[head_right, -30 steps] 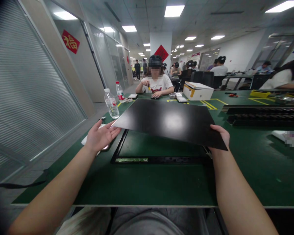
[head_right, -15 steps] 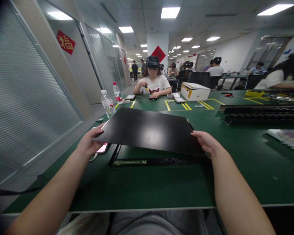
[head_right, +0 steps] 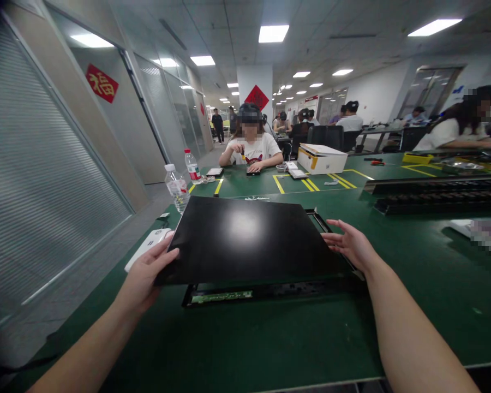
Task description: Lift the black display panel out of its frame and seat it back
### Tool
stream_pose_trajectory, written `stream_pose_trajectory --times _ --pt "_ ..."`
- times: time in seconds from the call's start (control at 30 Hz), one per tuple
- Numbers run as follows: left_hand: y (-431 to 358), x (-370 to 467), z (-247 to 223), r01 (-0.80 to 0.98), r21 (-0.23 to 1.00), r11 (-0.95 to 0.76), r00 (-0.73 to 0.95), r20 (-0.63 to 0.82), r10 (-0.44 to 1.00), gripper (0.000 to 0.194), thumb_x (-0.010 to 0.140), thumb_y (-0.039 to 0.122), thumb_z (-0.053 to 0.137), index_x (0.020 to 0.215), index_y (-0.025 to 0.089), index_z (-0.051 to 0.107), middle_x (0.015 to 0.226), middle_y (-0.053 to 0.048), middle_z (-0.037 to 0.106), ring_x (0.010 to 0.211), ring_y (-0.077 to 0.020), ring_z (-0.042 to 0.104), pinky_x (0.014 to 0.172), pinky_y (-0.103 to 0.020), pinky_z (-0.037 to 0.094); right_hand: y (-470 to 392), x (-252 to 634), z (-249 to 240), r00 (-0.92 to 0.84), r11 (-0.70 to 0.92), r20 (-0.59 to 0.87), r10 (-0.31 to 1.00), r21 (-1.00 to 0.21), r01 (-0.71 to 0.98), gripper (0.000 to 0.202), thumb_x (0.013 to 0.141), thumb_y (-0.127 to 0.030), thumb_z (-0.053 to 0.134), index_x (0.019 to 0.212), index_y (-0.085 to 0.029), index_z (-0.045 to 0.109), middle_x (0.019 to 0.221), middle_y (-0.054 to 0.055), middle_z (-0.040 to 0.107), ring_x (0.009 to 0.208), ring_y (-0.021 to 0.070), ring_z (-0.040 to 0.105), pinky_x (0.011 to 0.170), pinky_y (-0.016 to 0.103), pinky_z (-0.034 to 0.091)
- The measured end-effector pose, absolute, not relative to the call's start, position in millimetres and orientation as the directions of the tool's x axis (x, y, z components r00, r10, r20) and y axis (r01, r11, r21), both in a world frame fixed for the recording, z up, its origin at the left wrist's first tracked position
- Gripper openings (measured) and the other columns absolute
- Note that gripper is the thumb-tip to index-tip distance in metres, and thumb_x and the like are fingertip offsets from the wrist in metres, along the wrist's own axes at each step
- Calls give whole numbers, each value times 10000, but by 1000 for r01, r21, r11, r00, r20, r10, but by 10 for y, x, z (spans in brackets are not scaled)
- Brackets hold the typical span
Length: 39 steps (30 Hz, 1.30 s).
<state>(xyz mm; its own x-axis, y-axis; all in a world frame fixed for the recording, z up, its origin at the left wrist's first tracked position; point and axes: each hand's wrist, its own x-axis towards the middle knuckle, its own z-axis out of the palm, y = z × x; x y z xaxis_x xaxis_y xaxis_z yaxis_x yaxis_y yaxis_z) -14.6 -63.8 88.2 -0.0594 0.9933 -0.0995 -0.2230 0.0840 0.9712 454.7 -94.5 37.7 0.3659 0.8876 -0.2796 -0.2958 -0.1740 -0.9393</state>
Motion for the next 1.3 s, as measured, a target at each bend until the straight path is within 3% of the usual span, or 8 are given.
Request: stream_pose_trajectory --times 0.17,0.3,0.63,0.87,1.0,1.1,1.17,1.3 --pt "-780 -266 805 -239 963 126 -104 -155 982 723 535 284 951 1237 283 777 1189 -52 824 1146 -345 770 876 -388 683 -1016 4509 401 342 -122 -246 907 -930 -348 506 914 -486 545 1349 -243 629 1057 149 799 630 186 623 492 263 484" --pt "-876 -383 672 -235 966 104 -161 -145 976 666 494 331 997 1133 324 810 1263 -19 802 1342 -356 657 1079 -427 599 -1099 4502 447 297 -111 -241 924 -913 -394 561 894 -532 538 1373 -257 636 1144 183 783 393 81 310 304 211 260" --pt "-961 -514 374 -171 981 95 -158 -122 980 680 589 431 996 1235 360 795 1338 -20 767 1368 -368 630 1070 -442 611 -1088 4498 366 243 -162 -294 925 -879 -449 653 845 -584 606 1401 -243 622 1321 249 717 386 65 336 269 231 314" --pt "-920 -475 533 -251 966 64 -212 -119 970 780 587 366 1000 1313 224 753 1416 -99 723 1402 -377 598 1190 -481 489 -1081 4424 393 217 -152 -280 935 -871 -468 601 923 -633 522 1396 -274 617 1330 223 722 393 55 336 265 203 313" --pt "-879 -338 760 -268 959 93 -200 -150 968 822 517 312 1005 1291 188 754 1283 -114 789 1284 -370 693 1082 -434 584 -1089 4434 437 216 -138 -255 943 -886 -443 577 942 -624 482 1388 -278 602 1312 225 728 386 64 317 254 220 301" --pt "-838 -222 896 -279 951 137 -83 -166 983 737 554 286 973 1252 175 763 1153 -113 830 1101 -347 781 841 -353 670 -1081 4460 491 246 -156 -280 928 -892 -424 553 957 -614 441 1350 -262 607 1238 231 750 388 69 295 256 223 285" --pt "-788 -164 955 -275 947 164 -46 -183 982 652 585 212 933 1213 167 763 1090 -105 841 997 -306 808 681 -272 651 -1070 4460 528 264 -175 -301 916 -893 -414 536 966 -611 418 1325 -261 606 1169 217 768 394 78 290 266 228 285" --pt "-635 -99 1032 -245 952 183 15 -185 983 495 673 89 797 1163 144 742 1025 -90 841 826 -238 811 645 -252 630 -1040 4420 571 275 -182 -311 910 -894 -409 508 988 -594 384 1277 -234 595 1071 205 772 405 79 287 295 224 277"
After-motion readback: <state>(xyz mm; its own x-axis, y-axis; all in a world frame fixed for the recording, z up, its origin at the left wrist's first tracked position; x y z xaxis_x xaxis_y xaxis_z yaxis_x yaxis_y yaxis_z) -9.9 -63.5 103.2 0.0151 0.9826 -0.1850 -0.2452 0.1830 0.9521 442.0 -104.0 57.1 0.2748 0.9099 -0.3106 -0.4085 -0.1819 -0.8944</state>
